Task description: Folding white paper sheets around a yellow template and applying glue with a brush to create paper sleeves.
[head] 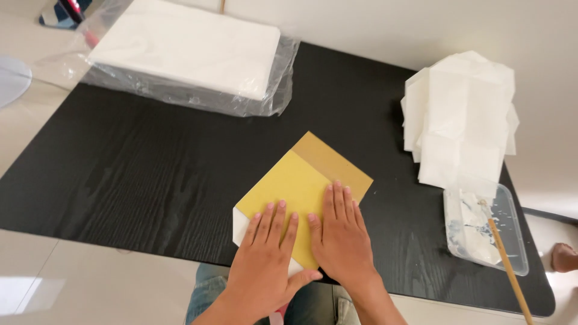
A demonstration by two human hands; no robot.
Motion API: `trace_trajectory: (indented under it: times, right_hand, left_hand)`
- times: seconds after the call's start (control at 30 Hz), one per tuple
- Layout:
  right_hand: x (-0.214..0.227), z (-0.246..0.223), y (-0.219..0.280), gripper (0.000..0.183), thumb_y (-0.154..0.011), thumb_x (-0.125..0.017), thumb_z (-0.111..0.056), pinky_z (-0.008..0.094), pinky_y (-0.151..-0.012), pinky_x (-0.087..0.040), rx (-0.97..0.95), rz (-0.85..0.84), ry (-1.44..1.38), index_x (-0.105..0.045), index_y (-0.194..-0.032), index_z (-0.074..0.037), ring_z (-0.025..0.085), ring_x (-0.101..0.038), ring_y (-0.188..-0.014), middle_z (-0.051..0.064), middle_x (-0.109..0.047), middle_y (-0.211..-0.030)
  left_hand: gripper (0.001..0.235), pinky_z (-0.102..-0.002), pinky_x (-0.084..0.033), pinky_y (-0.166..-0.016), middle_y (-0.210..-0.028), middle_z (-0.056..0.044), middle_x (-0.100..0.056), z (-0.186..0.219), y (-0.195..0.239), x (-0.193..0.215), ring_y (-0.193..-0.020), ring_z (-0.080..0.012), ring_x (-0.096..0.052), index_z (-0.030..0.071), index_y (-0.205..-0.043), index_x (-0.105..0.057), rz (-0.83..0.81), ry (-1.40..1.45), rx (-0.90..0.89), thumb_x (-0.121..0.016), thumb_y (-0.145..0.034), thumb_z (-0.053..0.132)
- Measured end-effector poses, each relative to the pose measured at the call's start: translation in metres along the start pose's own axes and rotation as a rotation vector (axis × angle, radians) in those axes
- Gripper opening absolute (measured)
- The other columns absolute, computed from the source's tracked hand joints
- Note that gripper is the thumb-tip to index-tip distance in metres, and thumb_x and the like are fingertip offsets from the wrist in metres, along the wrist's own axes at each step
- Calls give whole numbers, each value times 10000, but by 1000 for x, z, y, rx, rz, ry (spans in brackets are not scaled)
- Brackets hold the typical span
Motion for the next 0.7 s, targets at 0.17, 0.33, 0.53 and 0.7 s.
trace_trajectory:
  times: [0.17, 0.33, 0.53, 0.7]
  right_hand:
    - [33, 0, -27, 551, -938, -585, -525, 516, -955, -479, -69, -82, -34, -545, -1270, -88, 365, -561, -1207, 114, -593, -1316]
    - [43, 29, -94, 794, -912, -472, -726, 500, -1029, -437, -256, -253, -18, -468, -1396, -95, 352, -457, -1304, 128, -485, -1401]
    - [49, 30, -114, 893, -832, -588, -751, 461, -1073, -415, -315, -273, -13, -450, -1438, -110, 321, -421, -1358, 111, -472, -1449]
    - [37, 42, -115, 771, -861, -632, -693, 490, -1051, -413, -321, -192, -82, -526, -1365, -120, 350, -508, -1291, 106, -593, -1352]
  left_hand:
    - [1197, -534, -193, -1227, -1631, -227, -323, 0, 12, -2, -1520, -394, -273, 75, -1568, -358, 53, -10, -109, -446, -814, 1001]
    - [1226, -503, -127, -1259, -1668, -223, -239, -2, 17, 0, -1564, -369, -188, 74, -1598, -291, 92, -37, -139, -330, -839, 1036]
    - [914, -498, -95, -1200, -1702, -144, -150, -28, 24, 14, -1561, -311, -88, 54, -1614, -211, -367, 607, 72, -542, -1001, 646]
    - [337, -246, -441, -608, -610, 64, -669, -89, 85, 27, -549, -94, -556, 231, -735, -720, -357, 736, 1110, -693, -816, 557]
Point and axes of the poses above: each hand's wrist, its own y-axis away from the middle knuckle, its own x-axis out of the back of the hand, z = x × y, the point moved 9 cm from there along -y, towards the middle knuckle
